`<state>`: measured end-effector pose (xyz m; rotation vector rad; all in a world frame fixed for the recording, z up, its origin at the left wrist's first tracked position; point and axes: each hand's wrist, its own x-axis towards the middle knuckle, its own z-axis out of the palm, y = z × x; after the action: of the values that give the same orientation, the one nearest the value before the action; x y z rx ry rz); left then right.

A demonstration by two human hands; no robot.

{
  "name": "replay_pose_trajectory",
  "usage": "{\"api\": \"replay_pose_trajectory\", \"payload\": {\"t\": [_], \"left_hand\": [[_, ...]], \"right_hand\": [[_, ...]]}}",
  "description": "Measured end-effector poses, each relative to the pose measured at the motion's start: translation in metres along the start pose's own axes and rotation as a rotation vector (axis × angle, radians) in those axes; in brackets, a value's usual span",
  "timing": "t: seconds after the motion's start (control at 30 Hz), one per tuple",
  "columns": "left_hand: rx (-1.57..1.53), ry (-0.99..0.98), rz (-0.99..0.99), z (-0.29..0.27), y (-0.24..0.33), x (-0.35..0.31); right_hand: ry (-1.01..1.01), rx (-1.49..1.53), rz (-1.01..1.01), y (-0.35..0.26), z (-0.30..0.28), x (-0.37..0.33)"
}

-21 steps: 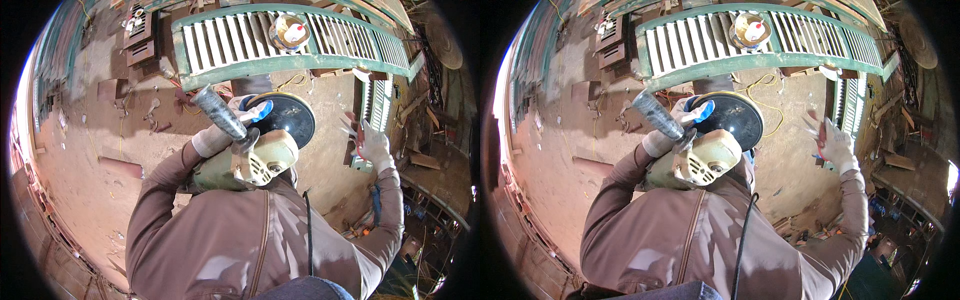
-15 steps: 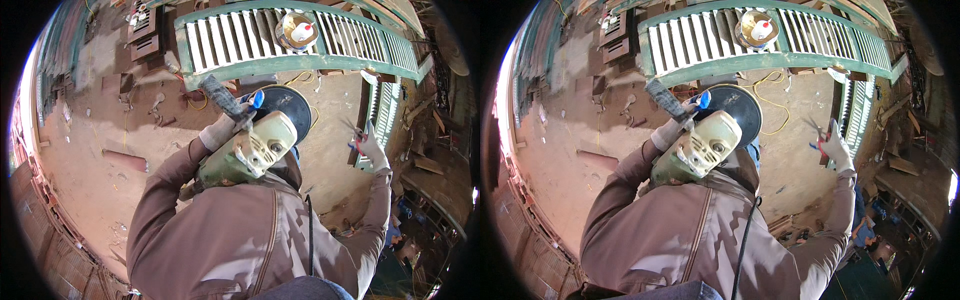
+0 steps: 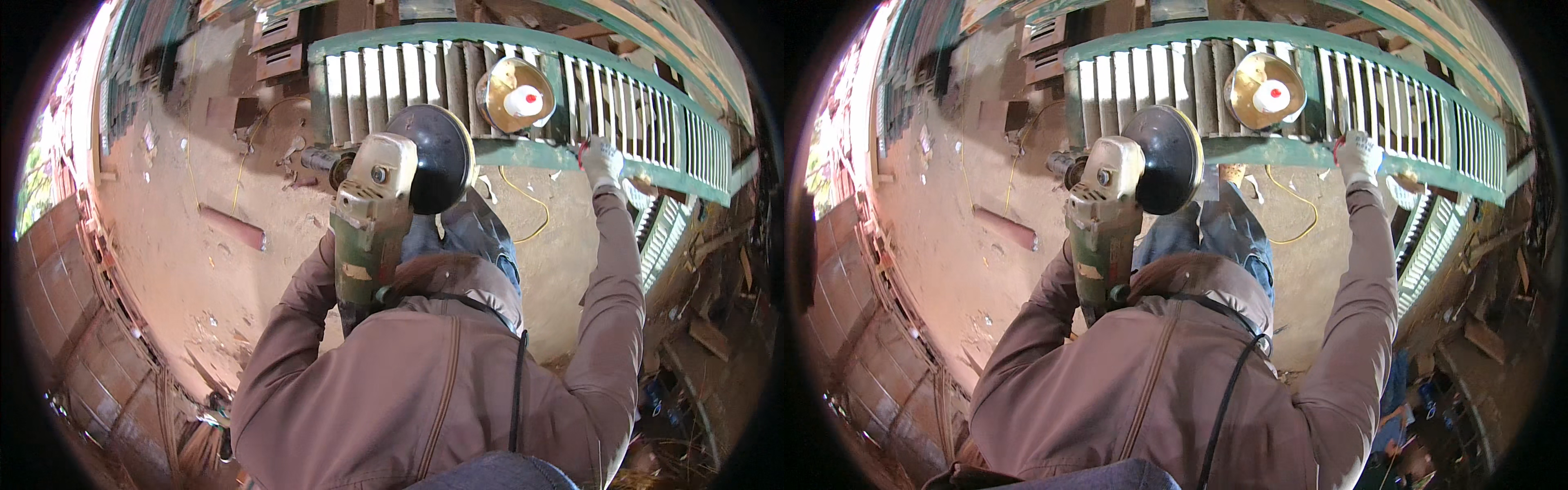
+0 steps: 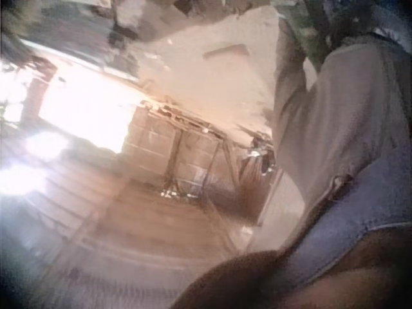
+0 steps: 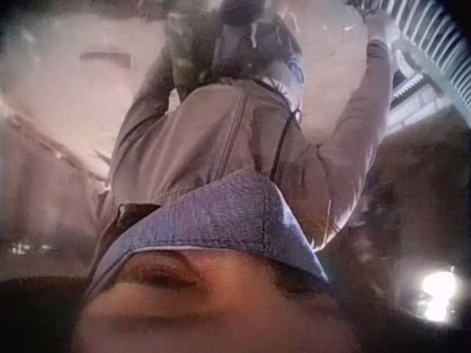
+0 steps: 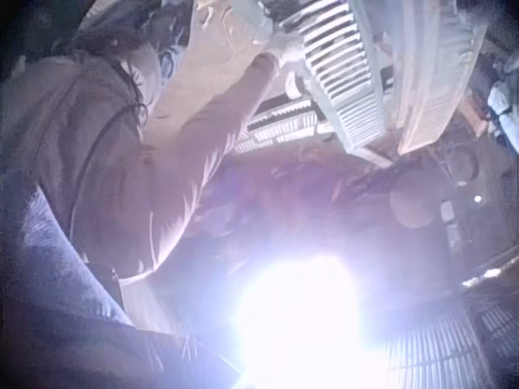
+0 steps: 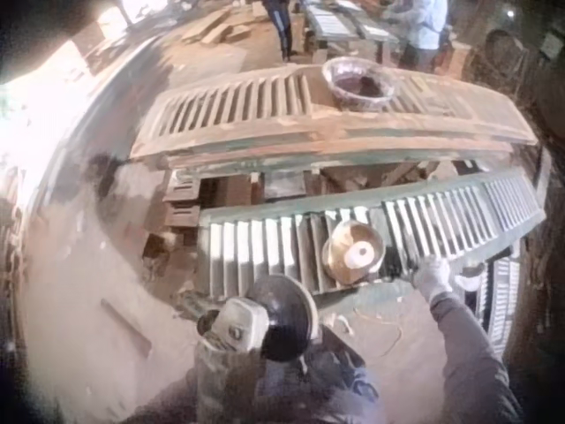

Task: The person sits on the floor and assembles a sanding disc onto a power tool. They handle a sanding pad, apply adhesive, attach the disc, and use scissors to trim excess material. The person also manages power cords and adjusts the tool during the process.

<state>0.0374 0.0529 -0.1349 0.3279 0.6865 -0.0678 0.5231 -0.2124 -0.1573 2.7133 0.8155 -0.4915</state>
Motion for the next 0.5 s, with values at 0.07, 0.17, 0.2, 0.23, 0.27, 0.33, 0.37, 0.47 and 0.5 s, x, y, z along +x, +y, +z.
{"api": "replay_pose_trajectory", "payload": {"t": [0.07, 0.17, 0.2, 0.23, 0.27, 0.33, 0.37, 0.47, 0.5], "left_hand": [[0.023, 0.104, 0.062, -0.003, 0.006, 0.005], [0.042, 0.246, 0.146, -0.011, 0.013, 0.012], [0.039, 0.296, 0.176, -0.017, 0.013, 0.009], [0.053, 0.312, 0.2, -0.017, 0.022, 0.019], [0.068, 0.336, 0.223, -0.017, 0.032, 0.026], [0.074, 0.451, 0.309, -0.032, 0.041, 0.021], [0.089, 0.487, 0.346, -0.037, 0.05, 0.024], [0.171, 0.58, 0.453, -0.059, 0.096, 0.049], [0.209, 0.616, 0.493, -0.066, 0.118, 0.054]], "right_hand": [[-0.042, 0.013, -0.225, -0.007, 0.001, -0.002], [-0.206, 0.322, -0.282, 0.005, -0.006, -0.002], [-0.514, 0.537, -0.206, -0.007, -0.04, -0.009], [-0.117, 0.417, -0.329, 0.017, -0.018, -0.018], [0.281, 0.283, -0.442, 0.041, 0.006, -0.023], [0.243, 0.204, -0.287, -0.005, -0.033, -0.061], [-0.012, 0.406, -0.302, -0.04, -0.055, -0.085], [-0.674, 1.095, -0.582, -0.149, -0.088, -0.161], [-0.734, 1.272, -0.792, -0.185, -0.044, -0.178]]}}
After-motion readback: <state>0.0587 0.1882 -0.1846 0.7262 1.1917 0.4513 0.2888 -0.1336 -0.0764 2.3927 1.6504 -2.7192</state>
